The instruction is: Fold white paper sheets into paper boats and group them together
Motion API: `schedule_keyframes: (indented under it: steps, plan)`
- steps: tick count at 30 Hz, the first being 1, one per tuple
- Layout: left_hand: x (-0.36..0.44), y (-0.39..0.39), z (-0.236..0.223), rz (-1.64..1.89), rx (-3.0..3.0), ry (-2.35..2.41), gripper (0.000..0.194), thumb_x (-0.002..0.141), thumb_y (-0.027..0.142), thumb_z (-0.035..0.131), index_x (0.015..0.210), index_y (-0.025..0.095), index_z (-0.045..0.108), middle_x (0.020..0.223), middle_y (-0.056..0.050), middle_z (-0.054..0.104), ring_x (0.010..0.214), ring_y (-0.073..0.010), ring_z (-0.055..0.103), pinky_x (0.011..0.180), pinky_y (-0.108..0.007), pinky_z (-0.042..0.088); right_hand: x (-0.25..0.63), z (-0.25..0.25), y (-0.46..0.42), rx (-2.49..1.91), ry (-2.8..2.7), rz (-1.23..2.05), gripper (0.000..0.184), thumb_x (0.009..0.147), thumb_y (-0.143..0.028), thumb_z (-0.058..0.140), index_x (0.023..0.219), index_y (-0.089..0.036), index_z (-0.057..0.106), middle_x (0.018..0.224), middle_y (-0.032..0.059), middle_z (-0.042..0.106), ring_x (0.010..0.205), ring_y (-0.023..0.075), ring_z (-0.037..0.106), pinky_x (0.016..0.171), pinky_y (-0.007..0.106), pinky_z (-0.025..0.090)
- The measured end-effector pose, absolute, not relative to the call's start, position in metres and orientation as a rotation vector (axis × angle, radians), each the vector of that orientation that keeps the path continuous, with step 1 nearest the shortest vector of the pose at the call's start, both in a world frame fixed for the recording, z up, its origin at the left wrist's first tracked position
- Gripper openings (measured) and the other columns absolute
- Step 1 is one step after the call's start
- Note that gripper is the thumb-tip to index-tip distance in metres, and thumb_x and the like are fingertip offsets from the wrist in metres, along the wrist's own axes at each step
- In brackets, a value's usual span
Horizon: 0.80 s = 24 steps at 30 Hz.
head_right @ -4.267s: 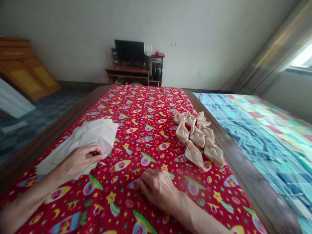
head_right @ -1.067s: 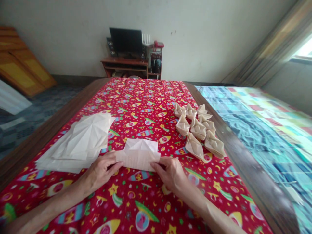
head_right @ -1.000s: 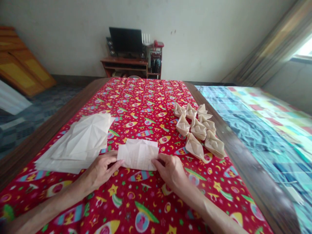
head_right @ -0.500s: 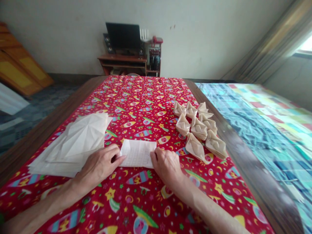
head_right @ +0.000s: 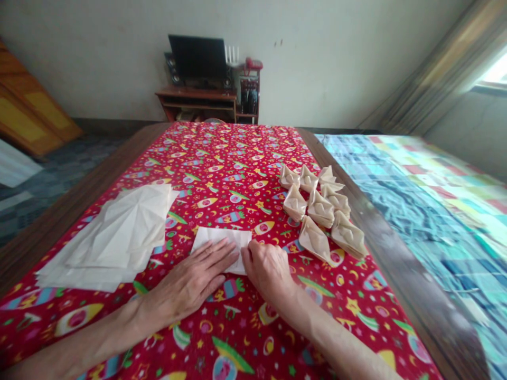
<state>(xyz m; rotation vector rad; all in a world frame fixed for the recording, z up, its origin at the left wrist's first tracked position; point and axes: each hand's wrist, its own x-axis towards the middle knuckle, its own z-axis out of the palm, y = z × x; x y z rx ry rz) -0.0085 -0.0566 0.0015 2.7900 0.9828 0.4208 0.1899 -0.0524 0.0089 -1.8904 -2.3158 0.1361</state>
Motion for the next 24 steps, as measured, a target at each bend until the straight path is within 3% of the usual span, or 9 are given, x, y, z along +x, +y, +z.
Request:
schedule_keyframes:
  steps: [7,24]
  plan:
    - [-0.0097,-0.0574,0.001,0.29,2.818,0.995,0.051,0.095,0.026,0.04,0.145,0.024,0.026,0.152,-0.003,0.027,0.14,-0.0223,0.022,0.114,-0.045,0.025,0.191,0.0062,-0.0519,-1.846,-2.321,0.139,0.033,0.093,-0.034,0.04,0.072,-0.018,0.06,0.058,0.003,0.064,0.049,0.0121,0.056,0.049,0.027,0.016]
    - [-0.01,-0.0551,-0.0005,0.321,2.814,1.021,0.048,0.097,0.027,0.037,0.144,0.023,0.028,0.151,-0.005,0.028,0.14,-0.0217,0.022,0.114,-0.044,0.027,0.191,0.005,-0.0509,-1.907,-2.337,0.136,0.032,0.094,-0.035,0.039,0.075,-0.018,0.06,0.062,0.0041,0.066,0.054,0.0143,0.06,0.049,0.027,0.017]
